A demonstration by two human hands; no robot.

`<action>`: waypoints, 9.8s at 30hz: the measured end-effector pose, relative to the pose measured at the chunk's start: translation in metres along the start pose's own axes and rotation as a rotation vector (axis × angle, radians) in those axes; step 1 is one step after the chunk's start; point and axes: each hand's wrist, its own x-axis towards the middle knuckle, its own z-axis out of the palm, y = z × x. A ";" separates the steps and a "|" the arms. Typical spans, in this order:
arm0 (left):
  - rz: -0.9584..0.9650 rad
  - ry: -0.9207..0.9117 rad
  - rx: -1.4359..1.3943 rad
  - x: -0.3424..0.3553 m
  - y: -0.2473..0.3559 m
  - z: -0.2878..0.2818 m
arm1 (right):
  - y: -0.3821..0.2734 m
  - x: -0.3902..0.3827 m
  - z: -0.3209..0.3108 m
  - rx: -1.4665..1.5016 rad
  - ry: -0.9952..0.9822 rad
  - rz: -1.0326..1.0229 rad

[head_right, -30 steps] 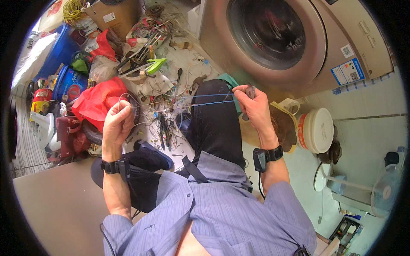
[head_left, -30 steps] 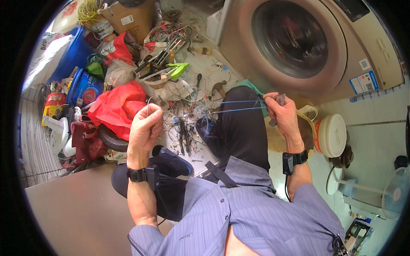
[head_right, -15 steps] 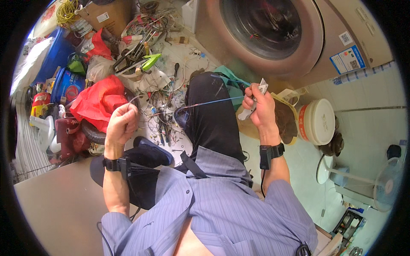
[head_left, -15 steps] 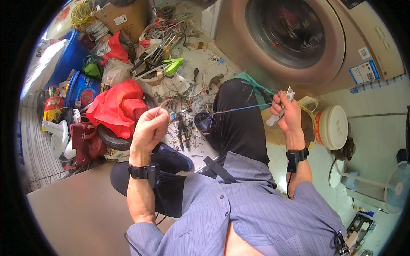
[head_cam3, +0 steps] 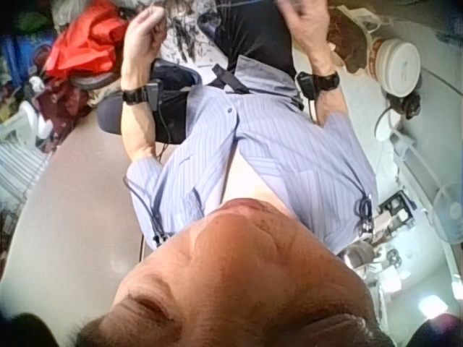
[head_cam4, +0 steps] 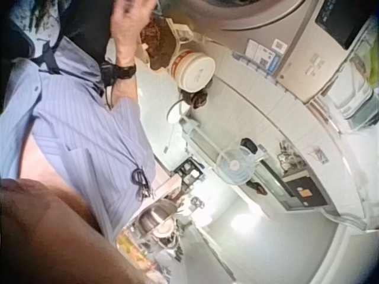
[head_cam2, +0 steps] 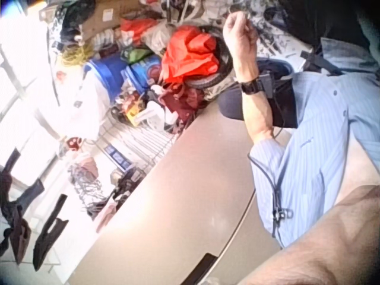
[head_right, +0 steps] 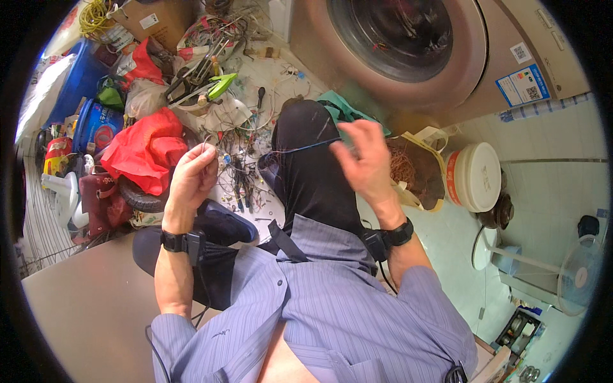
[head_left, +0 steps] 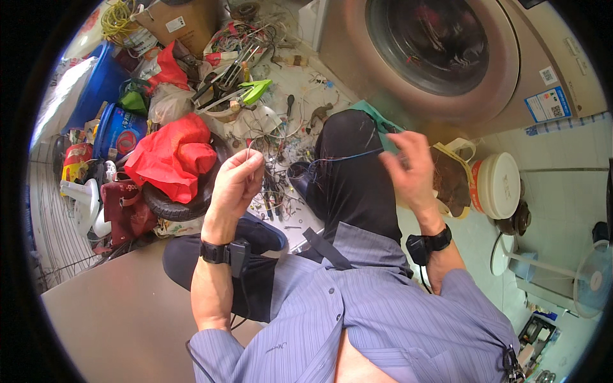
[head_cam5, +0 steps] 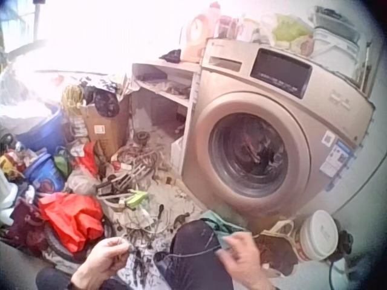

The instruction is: The person sits cross-legged on the floor and uses pliers to strip insulation from several small wires. They twist the exposed strands together and continue handling multiple wire pieces in a cluttered workspace.

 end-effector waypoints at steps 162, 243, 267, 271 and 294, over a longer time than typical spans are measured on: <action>0.064 0.177 0.474 -0.001 0.017 0.008 | -0.090 0.096 0.165 0.870 -0.826 0.441; 0.445 0.400 0.838 -0.014 -0.006 0.042 | -0.075 0.078 0.166 0.876 -0.598 0.430; 0.315 0.269 0.662 -0.064 -0.009 0.065 | -0.017 0.156 0.111 1.084 -0.283 0.591; 0.248 0.248 0.226 -0.055 -0.001 0.048 | -0.043 0.133 0.118 0.925 -0.493 0.593; 0.447 0.400 0.838 -0.042 -0.008 0.061 | -0.081 0.087 0.147 1.199 -0.551 0.625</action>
